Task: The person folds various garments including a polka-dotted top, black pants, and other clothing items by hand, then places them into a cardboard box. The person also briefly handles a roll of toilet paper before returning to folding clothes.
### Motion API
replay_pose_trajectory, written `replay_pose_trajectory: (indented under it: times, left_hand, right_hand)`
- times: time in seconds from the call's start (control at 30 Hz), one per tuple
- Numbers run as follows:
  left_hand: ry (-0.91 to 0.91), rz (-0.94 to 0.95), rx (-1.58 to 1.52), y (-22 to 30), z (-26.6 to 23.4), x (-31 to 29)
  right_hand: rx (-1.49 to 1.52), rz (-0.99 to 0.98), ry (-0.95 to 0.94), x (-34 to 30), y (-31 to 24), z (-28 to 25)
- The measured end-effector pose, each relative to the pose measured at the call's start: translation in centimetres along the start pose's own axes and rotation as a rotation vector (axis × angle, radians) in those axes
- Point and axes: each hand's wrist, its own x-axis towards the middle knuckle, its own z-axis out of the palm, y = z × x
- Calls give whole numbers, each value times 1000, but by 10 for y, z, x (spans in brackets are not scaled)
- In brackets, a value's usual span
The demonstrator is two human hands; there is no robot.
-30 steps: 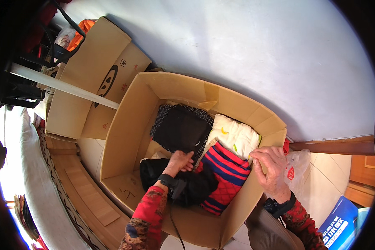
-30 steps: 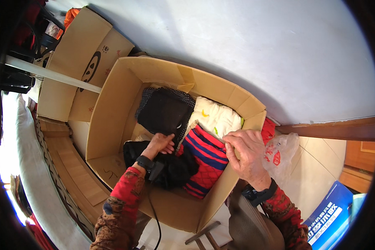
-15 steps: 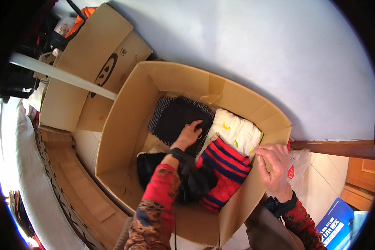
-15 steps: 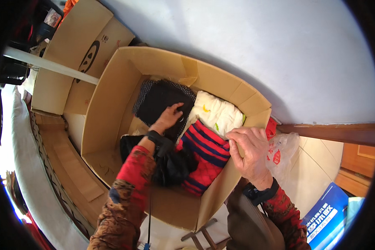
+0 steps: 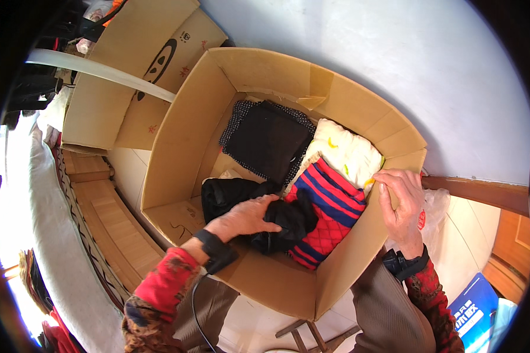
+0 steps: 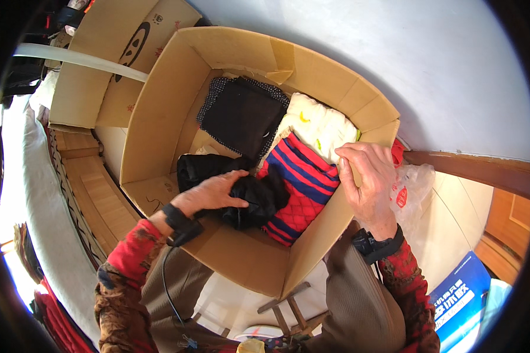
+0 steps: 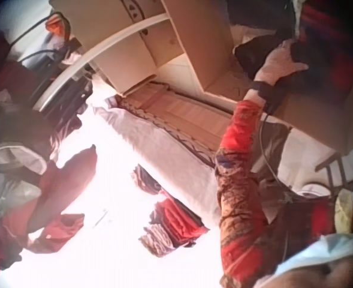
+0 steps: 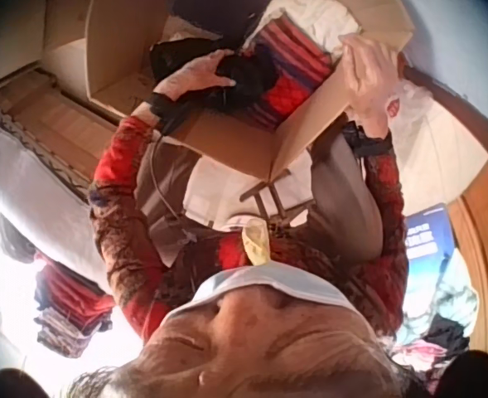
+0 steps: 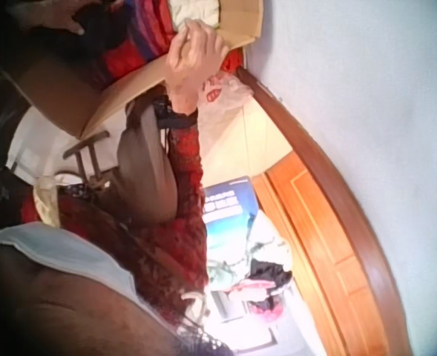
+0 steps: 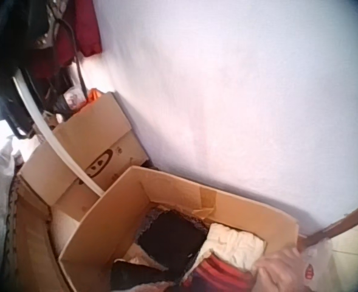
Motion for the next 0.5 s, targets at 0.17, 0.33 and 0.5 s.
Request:
replay_pose_trajectory:
  times: [0.17, 0.33, 0.5]
  left_hand:
    - [-169, -185, 118, 23, 24, 10]
    - [10, 57, -179, 54, 5, -55]
    - [148, -100, -611, 97, -28, -134]
  right_hand:
    - [21, -13, 27, -2, 2, 1]
    - [-8, -32, 38, -3, 1, 1]
    - [-62, -58, 11, -8, 3, 3]
